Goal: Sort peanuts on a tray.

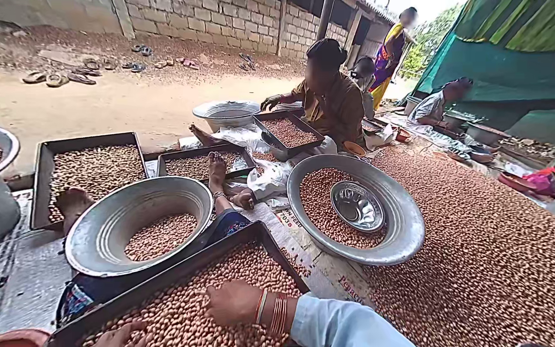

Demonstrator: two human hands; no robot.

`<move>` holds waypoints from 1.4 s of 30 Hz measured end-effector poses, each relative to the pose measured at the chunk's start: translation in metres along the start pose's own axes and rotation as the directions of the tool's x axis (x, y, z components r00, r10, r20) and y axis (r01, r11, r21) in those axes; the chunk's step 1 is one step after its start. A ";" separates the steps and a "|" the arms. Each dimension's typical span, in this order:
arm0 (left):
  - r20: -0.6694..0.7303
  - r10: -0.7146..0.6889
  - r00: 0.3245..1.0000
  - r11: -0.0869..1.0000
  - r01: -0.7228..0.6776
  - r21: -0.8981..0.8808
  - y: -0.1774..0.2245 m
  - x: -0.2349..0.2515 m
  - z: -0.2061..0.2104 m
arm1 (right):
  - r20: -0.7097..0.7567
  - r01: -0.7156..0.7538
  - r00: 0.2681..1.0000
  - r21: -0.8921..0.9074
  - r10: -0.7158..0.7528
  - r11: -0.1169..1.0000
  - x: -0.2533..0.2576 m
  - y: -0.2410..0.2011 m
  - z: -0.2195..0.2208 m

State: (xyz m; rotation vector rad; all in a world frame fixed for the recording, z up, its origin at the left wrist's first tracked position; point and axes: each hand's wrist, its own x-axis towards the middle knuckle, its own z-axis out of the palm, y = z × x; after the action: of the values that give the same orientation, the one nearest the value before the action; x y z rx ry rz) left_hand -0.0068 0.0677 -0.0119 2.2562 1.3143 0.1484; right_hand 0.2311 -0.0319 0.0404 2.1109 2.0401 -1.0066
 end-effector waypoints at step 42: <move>-0.144 0.190 0.971 0.974 -0.168 0.152 0.086 -0.019 0.018 | -0.173 0.548 0.822 -0.017 -0.542 0.836 0.047 0.090 -0.045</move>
State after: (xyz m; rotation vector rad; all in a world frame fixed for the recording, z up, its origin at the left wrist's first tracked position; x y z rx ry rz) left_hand 0.0564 0.0110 0.0177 2.5262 1.2294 0.3142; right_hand 0.3280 0.0176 0.0173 1.6942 2.8307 -0.9268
